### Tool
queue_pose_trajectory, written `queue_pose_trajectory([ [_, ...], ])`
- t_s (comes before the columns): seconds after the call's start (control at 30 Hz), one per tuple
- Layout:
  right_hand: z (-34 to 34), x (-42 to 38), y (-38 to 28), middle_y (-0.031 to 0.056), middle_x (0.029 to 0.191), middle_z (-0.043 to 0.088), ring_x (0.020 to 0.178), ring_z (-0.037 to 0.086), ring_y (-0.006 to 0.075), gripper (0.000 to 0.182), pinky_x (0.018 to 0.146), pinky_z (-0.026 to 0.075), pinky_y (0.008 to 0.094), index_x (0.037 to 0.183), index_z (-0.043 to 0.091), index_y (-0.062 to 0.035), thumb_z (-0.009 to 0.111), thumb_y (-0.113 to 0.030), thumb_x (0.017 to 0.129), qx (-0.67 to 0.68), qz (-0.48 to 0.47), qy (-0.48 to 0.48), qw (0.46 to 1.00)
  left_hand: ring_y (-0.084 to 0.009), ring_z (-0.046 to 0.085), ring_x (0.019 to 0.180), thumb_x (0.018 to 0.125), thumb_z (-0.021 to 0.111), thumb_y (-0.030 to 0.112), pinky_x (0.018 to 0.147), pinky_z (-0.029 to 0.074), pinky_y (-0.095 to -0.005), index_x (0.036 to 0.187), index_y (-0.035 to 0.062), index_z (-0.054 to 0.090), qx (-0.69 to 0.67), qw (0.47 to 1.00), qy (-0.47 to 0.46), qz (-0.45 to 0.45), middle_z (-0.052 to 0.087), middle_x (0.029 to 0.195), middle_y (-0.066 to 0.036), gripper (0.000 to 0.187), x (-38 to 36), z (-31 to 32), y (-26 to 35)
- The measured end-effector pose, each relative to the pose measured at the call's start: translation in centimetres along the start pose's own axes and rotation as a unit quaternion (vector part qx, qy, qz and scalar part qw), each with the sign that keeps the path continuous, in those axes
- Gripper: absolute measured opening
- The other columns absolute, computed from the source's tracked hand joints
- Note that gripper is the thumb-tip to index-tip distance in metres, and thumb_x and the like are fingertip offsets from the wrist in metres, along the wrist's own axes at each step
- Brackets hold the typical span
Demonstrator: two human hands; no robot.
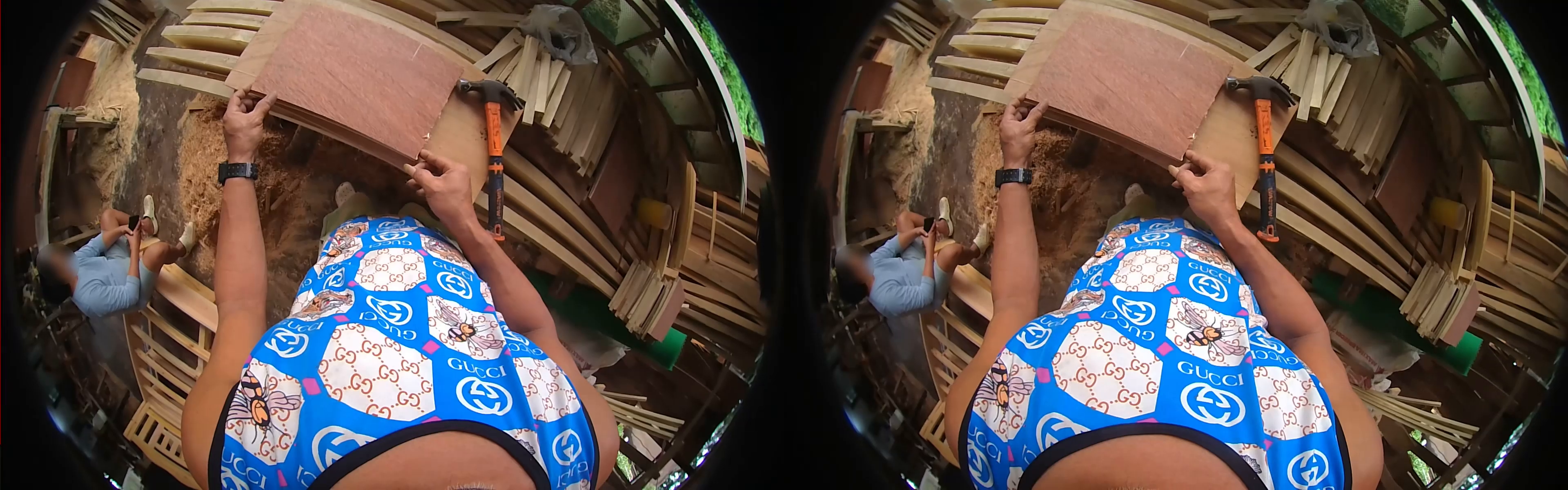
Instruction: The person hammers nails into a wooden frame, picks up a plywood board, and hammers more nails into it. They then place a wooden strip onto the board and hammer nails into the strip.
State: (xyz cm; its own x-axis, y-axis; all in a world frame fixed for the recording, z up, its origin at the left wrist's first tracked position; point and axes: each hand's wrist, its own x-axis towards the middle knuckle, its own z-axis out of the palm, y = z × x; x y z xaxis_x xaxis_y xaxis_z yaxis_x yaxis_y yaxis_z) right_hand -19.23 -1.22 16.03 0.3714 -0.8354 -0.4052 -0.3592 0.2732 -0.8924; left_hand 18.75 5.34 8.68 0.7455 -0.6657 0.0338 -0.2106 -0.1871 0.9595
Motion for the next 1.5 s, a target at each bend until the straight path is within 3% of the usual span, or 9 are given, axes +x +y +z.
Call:
queue_pose_trajectory([
  [0.07, 0.2, -0.5, 0.0, 0.0028, 0.082, 0.071, 0.074, 0.064, 0.0075, 0.039, 0.063, 0.051, 0.0232, 0.123, 0.07, 0.0108, 0.075, -0.012, 0.093, 0.078, 0.045, 0.0, 0.996, -0.0047, 0.047, 0.071, 0.085, 0.09, 0.023, 0.063, 0.042, -0.0201, 0.128, -0.0055, 0.064, -0.007, 1.0, 0.011, 0.008, 0.056, 0.083, 0.005, 0.057, -0.1, 0.4, 0.1],
  [0.3, 0.4, -0.3, 1.0, 0.0041, 0.089, 0.073, 0.075, 0.062, 0.007, 0.043, 0.066, 0.051, 0.0224, 0.127, 0.067, 0.0128, 0.075, -0.011, 0.092, 0.086, 0.026, -0.003, 0.996, -0.0042, 0.052, 0.072, 0.085, 0.09, 0.022, 0.063, 0.044, -0.0203, 0.13, -0.0055, 0.063, 0.006, 1.0, 0.008, -0.003, 0.059, 0.084, 0.004, 0.059, -0.2, 0.3, 0.8],
  [0.37, 0.4, -0.3, 0.9, 0.0053, 0.091, 0.074, 0.073, 0.062, 0.0071, 0.041, 0.066, 0.052, 0.0228, 0.125, 0.068, 0.0131, 0.075, -0.011, 0.092, 0.077, 0.006, 0.014, 0.997, -0.0059, 0.055, 0.076, 0.085, 0.09, 0.02, 0.066, 0.047, -0.0209, 0.132, -0.0061, 0.061, -0.016, 0.999, -0.045, 0.012, 0.062, 0.088, 0.002, 0.061, 0.2, -0.3, 0.3],
  [0.53, 0.0, 0.1, 2.0, 0.0063, 0.09, 0.074, 0.076, 0.068, 0.0092, 0.042, 0.067, 0.054, 0.0238, 0.125, 0.067, 0.0151, 0.075, -0.011, 0.093, 0.034, -0.015, -0.004, 0.999, -0.0096, 0.063, 0.087, 0.085, 0.086, 0.014, 0.076, 0.053, -0.0246, 0.135, -0.0016, 0.064, 0.042, 0.996, -0.069, 0.031, 0.068, 0.098, -0.002, 0.057, -0.3, -1.5, 0.9],
  [0.73, -0.7, 0.0, 1.6, 0.0102, 0.095, 0.073, 0.081, 0.073, 0.0152, 0.046, 0.068, 0.055, 0.0242, 0.127, 0.064, 0.0171, 0.076, -0.012, 0.093, 0.051, 0.005, 0.014, 0.999, -0.0086, 0.062, 0.081, 0.087, 0.082, 0.01, 0.074, 0.054, -0.025, 0.129, -0.0024, 0.069, -0.006, 0.998, -0.056, 0.028, 0.07, 0.089, -0.002, 0.046, -0.1, -1.2, 0.8],
  [1.03, -1.0, -0.6, 1.1, 0.0161, 0.102, 0.074, 0.088, 0.076, 0.0197, 0.047, 0.07, 0.058, 0.0253, 0.13, 0.061, 0.0191, 0.074, -0.01, 0.095, 0.056, 0.011, 0.026, 0.998, -0.0082, 0.064, 0.077, 0.084, 0.084, 0.01, 0.071, 0.056, -0.027, 0.117, -0.003, 0.074, 0.074, 0.993, -0.034, 0.082, 0.074, 0.084, -0.005, 0.037, -0.5, -1.2, 2.3],
  [1.5, -2.5, -2.0, 1.3, 0.0136, 0.101, 0.074, 0.087, 0.074, 0.0173, 0.046, 0.072, 0.058, 0.0255, 0.133, 0.06, 0.0164, 0.072, -0.005, 0.095, 0.04, -0.001, 0.061, 0.997, -0.0078, 0.065, 0.076, 0.082, 0.084, 0.006, 0.07, 0.056, -0.0252, 0.119, -0.0045, 0.074, 0.088, 0.992, -0.011, 0.085, 0.073, 0.085, -0.004, 0.04, -2.2, 0.8, 3.5],
])
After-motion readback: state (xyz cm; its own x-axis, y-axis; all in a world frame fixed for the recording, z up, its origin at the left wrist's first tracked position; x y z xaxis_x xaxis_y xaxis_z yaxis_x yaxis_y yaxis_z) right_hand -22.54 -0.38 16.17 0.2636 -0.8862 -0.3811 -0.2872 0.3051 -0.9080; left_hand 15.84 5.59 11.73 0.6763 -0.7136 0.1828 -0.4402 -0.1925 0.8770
